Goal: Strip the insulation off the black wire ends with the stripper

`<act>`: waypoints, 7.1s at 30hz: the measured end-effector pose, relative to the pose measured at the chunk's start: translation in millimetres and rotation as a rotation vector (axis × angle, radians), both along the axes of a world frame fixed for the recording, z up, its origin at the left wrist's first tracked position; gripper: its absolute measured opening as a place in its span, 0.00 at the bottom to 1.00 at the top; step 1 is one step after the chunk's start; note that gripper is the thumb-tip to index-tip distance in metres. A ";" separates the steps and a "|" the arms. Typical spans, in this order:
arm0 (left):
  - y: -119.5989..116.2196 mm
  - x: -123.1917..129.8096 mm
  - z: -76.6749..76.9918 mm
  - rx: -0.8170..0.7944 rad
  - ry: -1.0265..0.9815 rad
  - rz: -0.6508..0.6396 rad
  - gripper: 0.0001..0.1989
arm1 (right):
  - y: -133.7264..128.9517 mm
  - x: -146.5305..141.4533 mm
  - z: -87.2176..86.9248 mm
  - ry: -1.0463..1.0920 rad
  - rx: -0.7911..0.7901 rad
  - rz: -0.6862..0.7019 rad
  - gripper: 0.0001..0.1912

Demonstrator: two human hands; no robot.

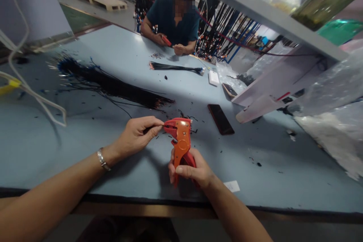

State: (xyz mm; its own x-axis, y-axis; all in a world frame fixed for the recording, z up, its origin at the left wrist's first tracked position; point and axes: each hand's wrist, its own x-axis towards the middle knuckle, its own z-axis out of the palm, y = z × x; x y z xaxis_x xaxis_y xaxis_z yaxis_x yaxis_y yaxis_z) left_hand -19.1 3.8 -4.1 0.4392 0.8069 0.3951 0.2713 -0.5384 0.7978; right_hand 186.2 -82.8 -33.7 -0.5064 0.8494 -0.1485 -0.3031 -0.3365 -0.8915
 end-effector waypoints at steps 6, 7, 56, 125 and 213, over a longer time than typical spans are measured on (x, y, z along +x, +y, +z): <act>0.4 0.1 -1.5 -0.090 0.021 0.066 0.12 | 1.5 -0.8 -0.7 -0.020 0.005 -0.009 0.20; 0.6 0.4 -1.6 -0.105 0.020 0.081 0.12 | 2.1 -1.0 -0.7 -0.022 0.002 -0.016 0.21; -7.2 3.3 3.0 -0.111 0.065 0.082 0.10 | -3.7 -9.6 -3.5 -0.034 -0.070 -0.028 0.22; -19.4 12.4 7.4 -0.013 0.170 0.186 0.08 | 1.3 -14.2 12.2 -0.291 0.185 -0.140 0.22; 14.0 -1.1 -3.2 -0.079 0.386 0.486 0.16 | 5.4 4.4 9.8 0.163 -0.427 0.233 0.13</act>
State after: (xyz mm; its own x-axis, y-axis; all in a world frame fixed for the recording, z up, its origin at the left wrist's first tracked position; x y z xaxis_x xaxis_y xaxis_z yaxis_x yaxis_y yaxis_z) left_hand -20.2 17.7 -7.3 0.1136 0.9707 0.2119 0.7468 -0.2241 0.6261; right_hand 190.6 -77.4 -23.9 -0.7208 0.5916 -0.3612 -0.2999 -0.7360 -0.6070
